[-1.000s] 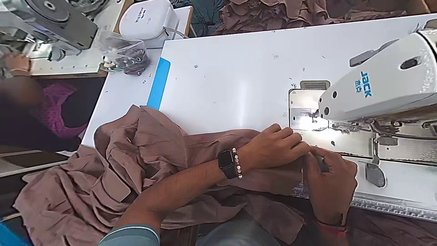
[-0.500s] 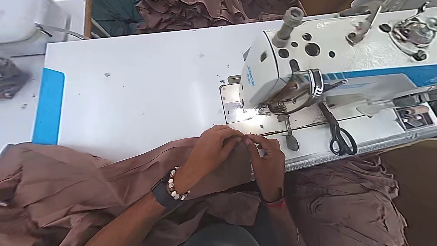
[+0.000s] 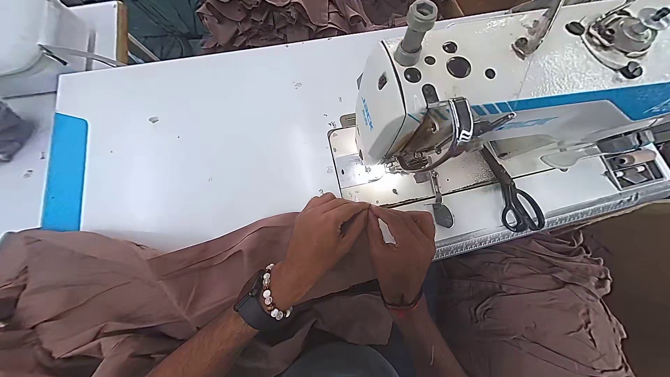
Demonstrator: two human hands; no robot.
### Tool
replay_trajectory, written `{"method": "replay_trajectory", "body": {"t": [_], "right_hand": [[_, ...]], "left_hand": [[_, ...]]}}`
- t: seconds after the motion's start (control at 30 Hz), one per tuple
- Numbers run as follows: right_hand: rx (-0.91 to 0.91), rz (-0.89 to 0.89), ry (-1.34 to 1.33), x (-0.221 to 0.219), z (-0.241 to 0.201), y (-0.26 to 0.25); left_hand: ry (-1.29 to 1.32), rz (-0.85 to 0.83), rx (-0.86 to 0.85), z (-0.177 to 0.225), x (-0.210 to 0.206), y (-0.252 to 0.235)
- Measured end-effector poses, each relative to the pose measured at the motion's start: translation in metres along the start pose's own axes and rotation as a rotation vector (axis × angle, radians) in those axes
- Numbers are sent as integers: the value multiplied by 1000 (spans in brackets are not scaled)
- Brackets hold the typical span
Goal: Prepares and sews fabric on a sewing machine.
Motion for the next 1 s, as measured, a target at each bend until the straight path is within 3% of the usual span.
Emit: {"method": "replay_trajectory", "body": {"t": [0.1,0.27,0.37,0.5,0.6,0.7,0.87,1.0], "right_hand": [[-43,-87,-35,0,0,-1],[-284,-216,-272,-3,23,-6],[-373,-314,-355,-6,31,-13],[-429,-297,-339,-6,30,-16],[-313,-155,-192,-6,22,-14],[-99,-50,-27,-7,10,-10],[87,-55,146,0,-6,-10],[90,-109,132,2,-9,-14]], "left_hand": [[-18,18,17,-1,-3,-2],[161,-41,184,-12,-8,-9],[212,-47,172,-12,-5,-11],[208,-132,195,-12,-1,-12],[153,-277,272,-14,2,-14],[87,-283,269,-12,1,-14],[59,-157,181,-7,1,-16],[137,-180,259,-13,-2,-21]]}}
Point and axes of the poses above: each hand's wrist, its own y-axis away from the middle knuckle, its own x-axis out of the back of the hand, z = x × y, the point moved 6 cm from there along -y, towards the middle knuckle, and after that the axes turned 9 degrees about -y, right-handed, at the moved point
